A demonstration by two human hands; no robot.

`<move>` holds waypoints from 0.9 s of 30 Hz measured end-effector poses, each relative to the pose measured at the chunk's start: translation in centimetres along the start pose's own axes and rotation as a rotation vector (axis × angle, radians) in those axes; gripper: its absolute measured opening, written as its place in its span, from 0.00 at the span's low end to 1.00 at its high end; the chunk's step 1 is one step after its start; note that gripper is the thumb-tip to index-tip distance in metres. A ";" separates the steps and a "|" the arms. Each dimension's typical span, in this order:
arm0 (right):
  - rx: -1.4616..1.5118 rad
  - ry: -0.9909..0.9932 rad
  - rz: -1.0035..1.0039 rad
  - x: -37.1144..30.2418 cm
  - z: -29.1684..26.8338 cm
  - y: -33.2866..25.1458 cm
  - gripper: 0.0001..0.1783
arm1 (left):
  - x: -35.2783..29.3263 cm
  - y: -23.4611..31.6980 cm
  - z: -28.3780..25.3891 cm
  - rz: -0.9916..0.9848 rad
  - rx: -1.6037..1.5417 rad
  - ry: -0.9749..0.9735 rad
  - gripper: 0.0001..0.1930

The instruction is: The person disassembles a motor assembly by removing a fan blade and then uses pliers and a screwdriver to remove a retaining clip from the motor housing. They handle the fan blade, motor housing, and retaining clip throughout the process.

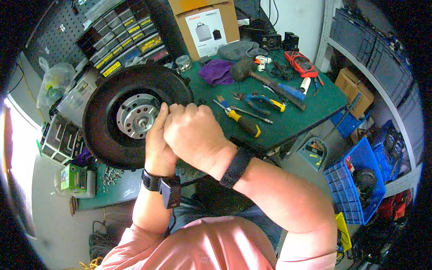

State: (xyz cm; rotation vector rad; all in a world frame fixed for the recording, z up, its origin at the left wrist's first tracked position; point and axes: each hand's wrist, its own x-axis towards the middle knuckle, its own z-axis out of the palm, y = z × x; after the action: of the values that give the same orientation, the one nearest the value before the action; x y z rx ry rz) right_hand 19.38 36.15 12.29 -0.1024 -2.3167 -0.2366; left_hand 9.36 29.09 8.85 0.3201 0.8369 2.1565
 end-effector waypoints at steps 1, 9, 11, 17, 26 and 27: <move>0.026 0.005 0.021 0.1 0.0 0.1 0.04 | 0.0 0.2 -0.2 -0.025 -0.019 -0.036 0.13; 1.599 -0.385 0.868 -1.2 0.9 1.0 0.19 | 0.3 -0.1 -0.8 -0.016 -0.041 -0.008 0.15; 1.609 -0.398 0.818 -1.1 1.6 0.7 0.17 | 0.4 -0.2 -0.9 -0.011 -0.066 -0.044 0.18; 0.265 0.086 0.081 -0.4 0.9 0.5 0.07 | 0.1 0.2 -0.1 0.002 -0.085 -0.069 0.15; 1.271 -0.179 0.741 -1.3 0.5 1.1 0.19 | 0.4 -0.3 -0.4 -0.011 -0.123 -0.064 0.18; 1.449 -0.369 0.905 -1.5 0.2 1.6 0.21 | 0.3 -0.4 -0.1 -0.013 -0.106 -0.047 0.19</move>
State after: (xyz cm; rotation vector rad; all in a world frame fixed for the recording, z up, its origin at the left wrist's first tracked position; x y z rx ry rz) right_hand 20.49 37.79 11.26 -0.4354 -1.9721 1.9460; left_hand 9.36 29.49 8.47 0.3092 0.6932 2.1635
